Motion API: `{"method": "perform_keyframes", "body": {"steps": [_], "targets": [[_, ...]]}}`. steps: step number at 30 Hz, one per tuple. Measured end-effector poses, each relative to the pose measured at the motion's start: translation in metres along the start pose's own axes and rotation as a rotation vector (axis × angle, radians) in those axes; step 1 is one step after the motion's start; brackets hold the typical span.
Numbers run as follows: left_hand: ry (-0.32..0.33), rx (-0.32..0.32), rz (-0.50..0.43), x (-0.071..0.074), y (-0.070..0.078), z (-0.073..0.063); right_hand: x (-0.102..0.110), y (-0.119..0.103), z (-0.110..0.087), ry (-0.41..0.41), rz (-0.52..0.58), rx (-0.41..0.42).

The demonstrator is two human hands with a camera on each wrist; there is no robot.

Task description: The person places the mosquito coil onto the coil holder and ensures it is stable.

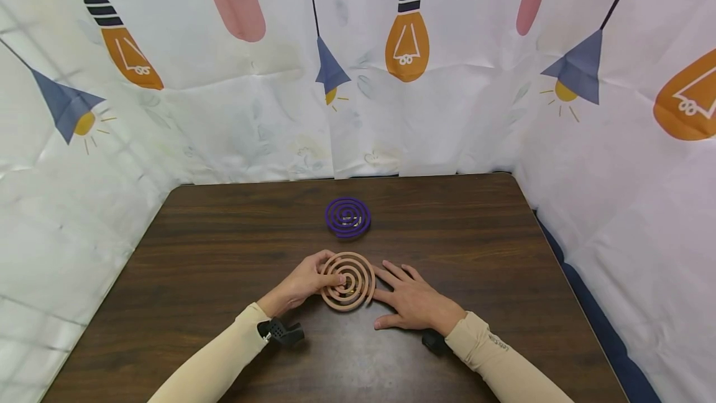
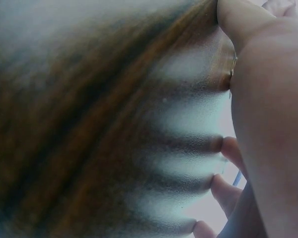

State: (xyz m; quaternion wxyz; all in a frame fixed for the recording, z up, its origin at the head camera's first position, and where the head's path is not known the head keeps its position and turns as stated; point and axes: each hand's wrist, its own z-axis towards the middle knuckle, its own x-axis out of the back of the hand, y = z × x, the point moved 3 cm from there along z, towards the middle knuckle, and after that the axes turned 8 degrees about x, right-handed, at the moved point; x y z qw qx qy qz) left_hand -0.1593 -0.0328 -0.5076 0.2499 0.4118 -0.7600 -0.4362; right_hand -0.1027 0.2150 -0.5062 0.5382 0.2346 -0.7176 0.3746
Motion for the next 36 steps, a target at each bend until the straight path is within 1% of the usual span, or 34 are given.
{"method": "perform_keyframes", "body": {"steps": [14, 21, 29, 36], "targets": [[-0.029, -0.009, 0.045, 0.0025, 0.0061, 0.0038, -0.0008, 0.001, 0.0005, -0.003, 0.008, 0.0], [-0.017, -0.01, 0.055, 0.0027, 0.0063, 0.0049, -0.0013, 0.0022, 0.001, -0.007, 0.002, -0.008], [-0.01, 0.018, 0.016, 0.0022, 0.0038, 0.0053, -0.0018, 0.0023, 0.0017, -0.013, 0.013, -0.014], [-0.002, 0.026, -0.011, 0.003, 0.0018, 0.0068, -0.0016, 0.0029, 0.002, -0.016, 0.01, -0.019]]}}
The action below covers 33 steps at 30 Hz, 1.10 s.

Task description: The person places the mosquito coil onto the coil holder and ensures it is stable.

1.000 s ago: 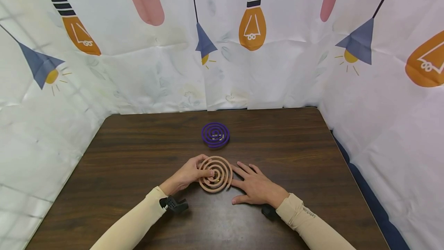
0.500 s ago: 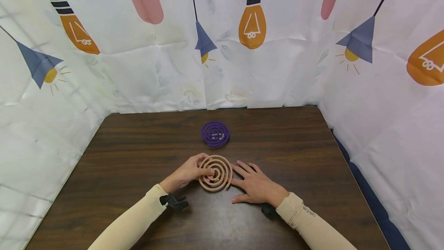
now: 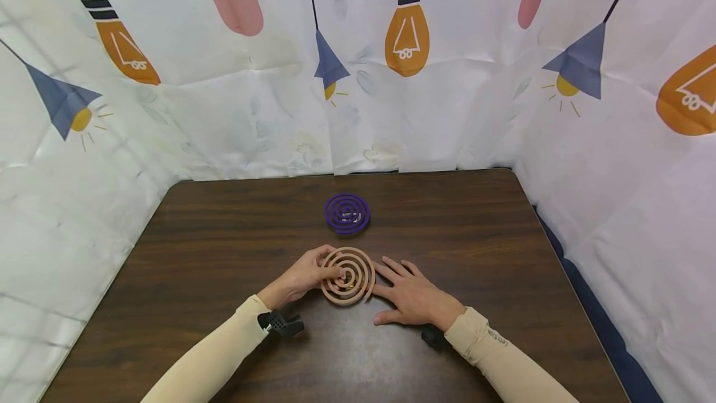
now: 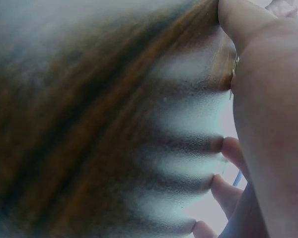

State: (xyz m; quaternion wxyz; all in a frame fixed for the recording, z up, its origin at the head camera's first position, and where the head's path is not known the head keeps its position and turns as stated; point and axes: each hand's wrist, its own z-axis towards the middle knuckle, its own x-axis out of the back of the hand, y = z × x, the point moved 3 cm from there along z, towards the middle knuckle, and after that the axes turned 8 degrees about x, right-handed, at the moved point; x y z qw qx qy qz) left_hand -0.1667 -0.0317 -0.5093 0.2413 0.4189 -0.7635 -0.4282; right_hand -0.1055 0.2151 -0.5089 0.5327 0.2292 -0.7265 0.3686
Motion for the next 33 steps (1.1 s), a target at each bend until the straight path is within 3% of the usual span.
{"method": "perform_keyframes", "body": {"steps": [25, 33], "targets": [[-0.045, 0.0, -0.079, 0.0016, 0.0013, 0.001, -0.0005, 0.0027, 0.0009, -0.014, 0.003, -0.011], [-0.003, -0.016, -0.08, 0.0097, 0.0041, 0.0012, 0.0005, 0.0024, 0.0006, -0.004, -0.031, -0.002]]}}
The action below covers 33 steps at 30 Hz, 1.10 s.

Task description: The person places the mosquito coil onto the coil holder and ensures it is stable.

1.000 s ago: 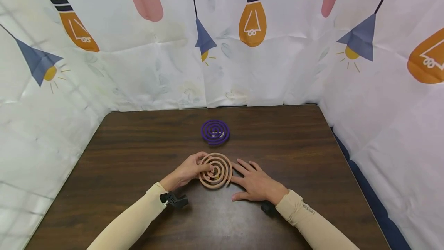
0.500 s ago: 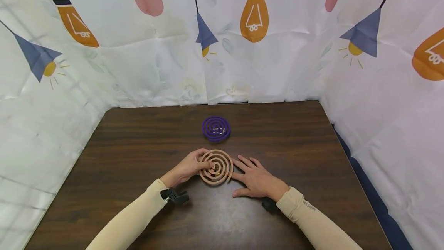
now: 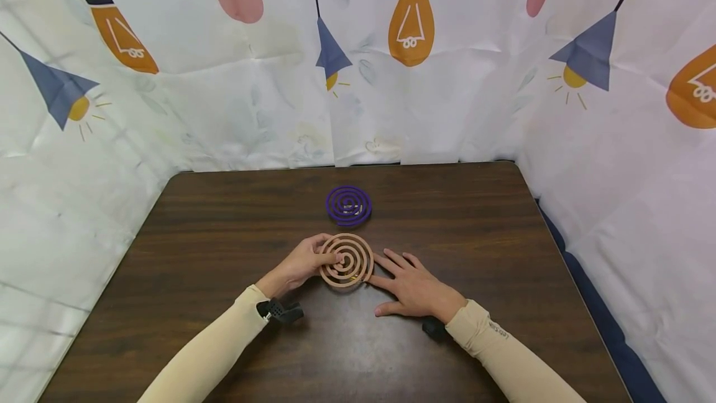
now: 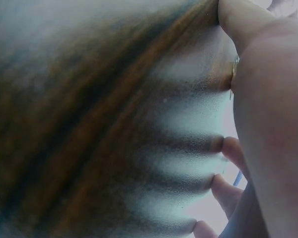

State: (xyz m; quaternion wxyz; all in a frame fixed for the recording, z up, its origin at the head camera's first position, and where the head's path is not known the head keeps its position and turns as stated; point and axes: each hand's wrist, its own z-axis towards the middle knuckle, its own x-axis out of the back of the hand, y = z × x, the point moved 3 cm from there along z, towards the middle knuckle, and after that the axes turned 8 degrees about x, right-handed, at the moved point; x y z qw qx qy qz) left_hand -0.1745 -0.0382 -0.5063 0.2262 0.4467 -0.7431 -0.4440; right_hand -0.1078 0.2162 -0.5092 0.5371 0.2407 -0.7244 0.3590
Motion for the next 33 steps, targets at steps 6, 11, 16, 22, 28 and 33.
{"method": "perform_keyframes", "body": {"steps": [6, 11, 16, 22, 28, 33], "targets": [[-0.011, -0.005, -0.016, 0.0014, 0.0029, -0.0005, 0.0009, 0.0009, 0.0001, 0.007, -0.005, 0.005], [-0.036, 0.008, -0.033, 0.0007, 0.0002, 0.001, 0.0012, 0.0015, 0.001, 0.011, 0.007, 0.005], [-0.065, 0.011, -0.043, -0.0015, -0.0026, 0.0022, 0.0007, 0.0017, 0.0011, 0.012, 0.007, 0.006], [-0.071, 0.009, -0.042, -0.0031, -0.0031, 0.0026, 0.0007, 0.001, 0.0008, 0.012, 0.004, 0.008], [-0.09, 0.005, -0.037, -0.0031, -0.0061, 0.0043, 0.0014, 0.0, 0.0007, 0.01, 0.011, 0.008], [-0.076, 0.001, -0.027, -0.0033, -0.0067, 0.004, 0.0021, -0.0005, 0.0006, 0.005, 0.017, 0.003]]}}
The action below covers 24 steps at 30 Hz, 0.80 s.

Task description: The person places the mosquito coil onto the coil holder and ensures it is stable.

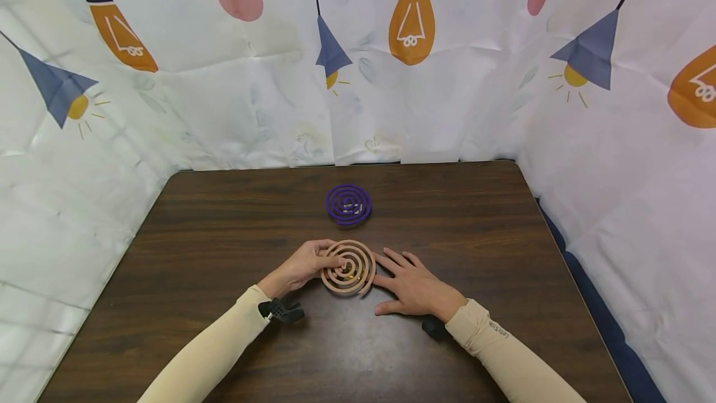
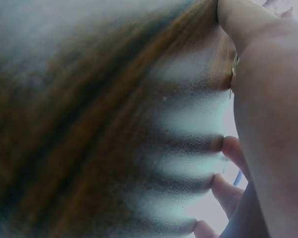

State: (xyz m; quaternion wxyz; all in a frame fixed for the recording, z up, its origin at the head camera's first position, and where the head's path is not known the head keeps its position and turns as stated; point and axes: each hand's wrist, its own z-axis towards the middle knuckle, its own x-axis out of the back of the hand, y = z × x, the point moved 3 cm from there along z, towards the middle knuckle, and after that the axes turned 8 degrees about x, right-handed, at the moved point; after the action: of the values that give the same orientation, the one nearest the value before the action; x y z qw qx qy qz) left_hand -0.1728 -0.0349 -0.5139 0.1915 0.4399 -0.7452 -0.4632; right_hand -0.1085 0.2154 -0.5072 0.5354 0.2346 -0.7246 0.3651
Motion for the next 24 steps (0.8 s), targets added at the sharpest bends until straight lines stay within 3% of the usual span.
{"method": "perform_keyframes", "body": {"steps": [9, 24], "targets": [[0.03, 0.003, 0.011, -0.001, 0.0008, 0.0007, 0.0007, -0.0003, -0.0007, -0.001, 0.004, 0.002], [0.033, -0.038, 0.111, -0.001, 0.0037, 0.0, -0.0017, -0.0001, -0.0008, -0.002, 0.001, 0.002]]}}
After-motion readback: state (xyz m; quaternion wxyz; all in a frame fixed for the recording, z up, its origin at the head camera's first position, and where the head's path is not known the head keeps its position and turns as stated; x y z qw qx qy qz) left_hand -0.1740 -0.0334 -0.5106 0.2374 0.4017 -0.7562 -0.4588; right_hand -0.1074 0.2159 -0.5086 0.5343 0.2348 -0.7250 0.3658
